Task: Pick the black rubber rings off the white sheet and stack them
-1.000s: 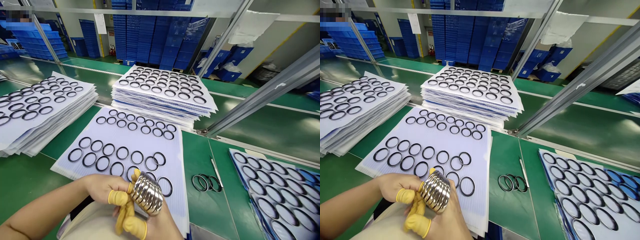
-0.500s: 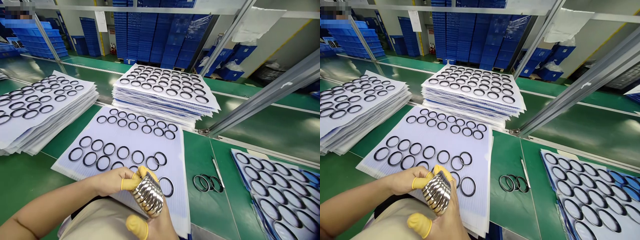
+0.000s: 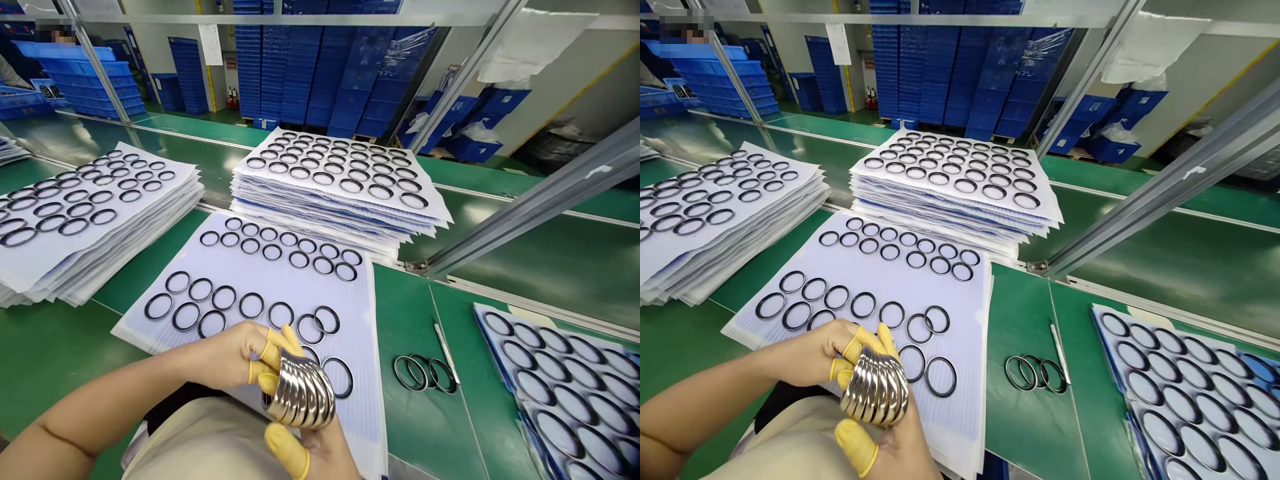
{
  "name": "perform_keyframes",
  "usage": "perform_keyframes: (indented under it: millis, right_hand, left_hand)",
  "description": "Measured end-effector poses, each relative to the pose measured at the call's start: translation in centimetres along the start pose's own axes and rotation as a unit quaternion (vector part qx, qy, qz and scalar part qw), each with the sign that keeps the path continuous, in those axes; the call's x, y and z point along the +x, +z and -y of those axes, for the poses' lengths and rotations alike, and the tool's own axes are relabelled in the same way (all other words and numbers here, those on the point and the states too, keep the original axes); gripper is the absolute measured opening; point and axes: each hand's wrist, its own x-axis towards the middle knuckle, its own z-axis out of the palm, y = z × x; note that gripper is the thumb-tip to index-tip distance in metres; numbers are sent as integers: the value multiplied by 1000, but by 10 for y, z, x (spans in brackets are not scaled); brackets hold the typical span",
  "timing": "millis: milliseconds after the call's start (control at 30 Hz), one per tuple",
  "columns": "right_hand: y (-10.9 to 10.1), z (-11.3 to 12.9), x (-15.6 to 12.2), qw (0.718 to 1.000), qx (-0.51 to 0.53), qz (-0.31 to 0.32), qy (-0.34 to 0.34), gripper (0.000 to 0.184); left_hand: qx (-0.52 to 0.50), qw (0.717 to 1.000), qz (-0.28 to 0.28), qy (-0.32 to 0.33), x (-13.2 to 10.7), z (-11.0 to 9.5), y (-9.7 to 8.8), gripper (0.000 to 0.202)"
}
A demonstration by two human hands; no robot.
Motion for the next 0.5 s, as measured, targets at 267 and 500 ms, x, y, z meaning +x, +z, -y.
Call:
perform_keyframes:
  millis: [267, 500]
  right_hand:
    - [-14, 2, 5, 984, 78, 132, 87, 43]
    - [-9, 5, 5, 983, 119, 119, 78, 44]
  left_hand:
    - [91, 996, 11, 0, 1, -6, -1, 22]
    - [127, 990, 55, 15, 2, 1, -6, 21]
